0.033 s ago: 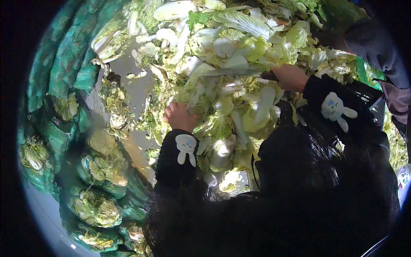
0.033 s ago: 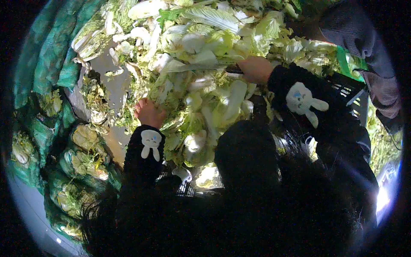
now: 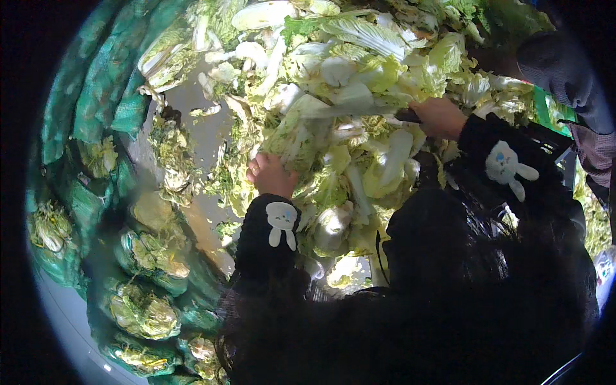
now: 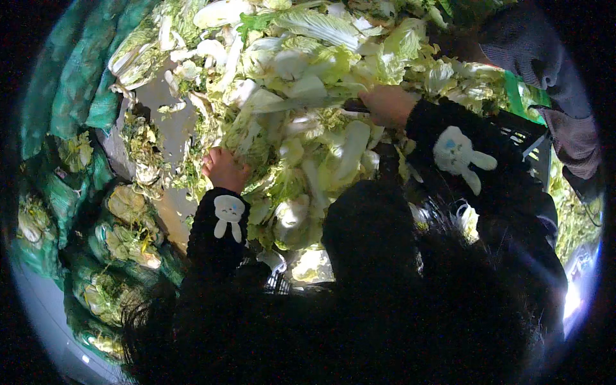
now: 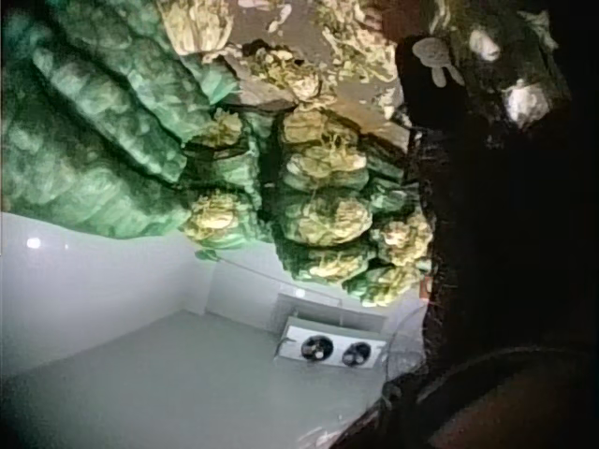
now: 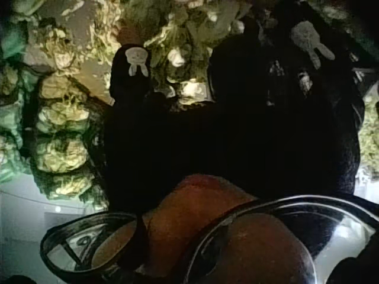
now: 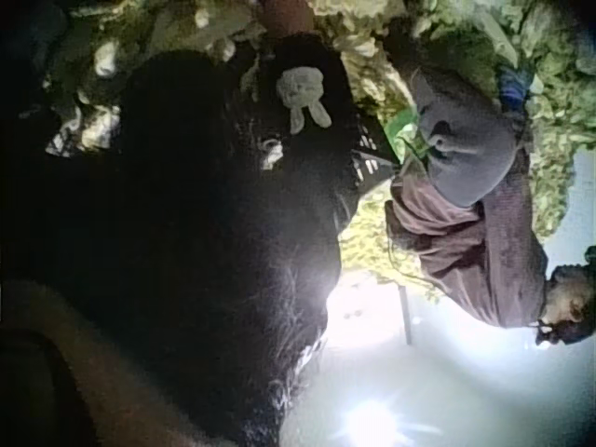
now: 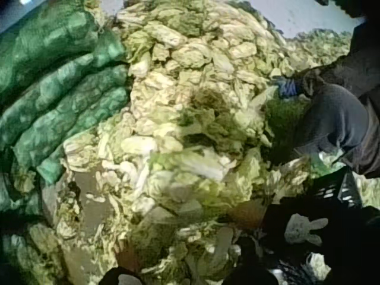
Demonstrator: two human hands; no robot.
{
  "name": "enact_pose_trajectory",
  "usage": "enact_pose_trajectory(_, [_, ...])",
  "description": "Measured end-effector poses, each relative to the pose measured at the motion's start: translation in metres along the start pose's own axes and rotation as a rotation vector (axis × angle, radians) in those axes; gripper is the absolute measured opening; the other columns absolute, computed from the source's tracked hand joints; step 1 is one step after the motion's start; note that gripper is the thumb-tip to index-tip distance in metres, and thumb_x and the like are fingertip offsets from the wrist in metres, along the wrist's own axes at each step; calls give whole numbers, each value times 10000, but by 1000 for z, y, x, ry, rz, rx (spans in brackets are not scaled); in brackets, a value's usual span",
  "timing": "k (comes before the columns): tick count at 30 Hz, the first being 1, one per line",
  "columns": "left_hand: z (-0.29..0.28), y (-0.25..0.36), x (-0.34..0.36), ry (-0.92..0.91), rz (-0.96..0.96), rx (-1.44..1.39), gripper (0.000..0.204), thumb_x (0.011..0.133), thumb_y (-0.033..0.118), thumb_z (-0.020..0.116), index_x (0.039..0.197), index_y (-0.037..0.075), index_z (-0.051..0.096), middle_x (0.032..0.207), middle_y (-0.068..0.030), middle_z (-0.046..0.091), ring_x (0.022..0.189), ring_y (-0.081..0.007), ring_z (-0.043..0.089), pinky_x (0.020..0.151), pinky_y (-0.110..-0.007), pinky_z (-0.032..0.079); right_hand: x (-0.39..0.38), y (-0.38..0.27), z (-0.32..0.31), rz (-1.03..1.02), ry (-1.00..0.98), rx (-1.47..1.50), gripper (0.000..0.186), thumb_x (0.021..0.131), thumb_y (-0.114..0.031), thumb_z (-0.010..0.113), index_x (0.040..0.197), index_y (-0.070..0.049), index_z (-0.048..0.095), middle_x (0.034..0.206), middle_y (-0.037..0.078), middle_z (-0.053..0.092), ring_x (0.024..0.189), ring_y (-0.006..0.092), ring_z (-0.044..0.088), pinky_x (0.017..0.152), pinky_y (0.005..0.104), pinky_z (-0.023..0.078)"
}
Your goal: The person trims the outer leaves and base of napa cabbage heads using a knife. They peel off loose leaves, cut the core, and place the trimmed cabbages into a black crate.
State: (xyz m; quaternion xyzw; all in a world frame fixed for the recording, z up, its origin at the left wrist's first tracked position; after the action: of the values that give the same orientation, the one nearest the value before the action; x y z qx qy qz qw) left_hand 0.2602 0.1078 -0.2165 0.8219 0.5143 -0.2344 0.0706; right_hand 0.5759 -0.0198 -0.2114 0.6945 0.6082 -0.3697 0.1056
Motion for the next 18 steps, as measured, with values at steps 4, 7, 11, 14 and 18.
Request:
enact_pose_trajectory(4, [-6, 7, -12, 159, -4, -59, 478, 580, 326, 691, 937, 57, 523, 1058, -126, 398, 1047, -369, 369, 850, -500, 290, -31, -4, -16, -64, -27, -159, 219, 660, -114, 542, 869, -49, 551, 697, 179, 567, 686, 350, 575, 604, 448, 459])
enact_pose_trajectory(7, [-8, 15, -19, 275, -9, -23, 416, 578, 301, 687, 880, 64, 527, 1019, -121, 417, 1010, -341, 399, 836, -478, 304, -28, -15, -37, -97, 81, -113, 213, 666, -115, 534, 866, -43, 552, 676, 174, 558, 649, 344, 569, 578, 447, 456])
enact_pose_trajectory(11, [-15, 44, -44, 502, 144, -30, 239, 609, 189, 581, 817, 81, 535, 890, -71, 461, 872, -274, 464, 746, -414, 346, 3, -37, -64, -221, 261, -231, 166, 665, -110, 526, 807, -38, 573, 680, 154, 568, 657, 326, 577, 584, 439, 463])
enact_pose_trajectory(14, [-11, 36, -52, 462, 112, -133, 254, 602, 209, 608, 824, 108, 538, 904, -71, 467, 900, -283, 445, 781, -432, 332, 14, -27, -64, -163, 114, -389, 182, 641, -116, 540, 798, -35, 585, 736, 147, 590, 702, 322, 586, 596, 426, 474])
enact_pose_trajectory(18, [-25, -2, -44, 488, -17, -225, 283, 588, 272, 670, 813, 142, 557, 918, -51, 498, 924, -300, 436, 785, -454, 325, 22, -29, -87, -134, 159, -332, 202, 649, -148, 549, 811, -34, 587, 753, 150, 592, 712, 322, 586, 597, 418, 482])
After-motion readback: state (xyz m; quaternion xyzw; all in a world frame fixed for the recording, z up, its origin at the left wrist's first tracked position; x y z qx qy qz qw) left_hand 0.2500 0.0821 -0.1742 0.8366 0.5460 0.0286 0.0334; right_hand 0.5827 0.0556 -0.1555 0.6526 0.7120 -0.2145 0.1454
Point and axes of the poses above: each hand's wrist, its own x-axis towards the middle knuckle, its own z-axis out of the palm, y = z × x, the point moved 8 cm from there along x, towards the middle knuckle
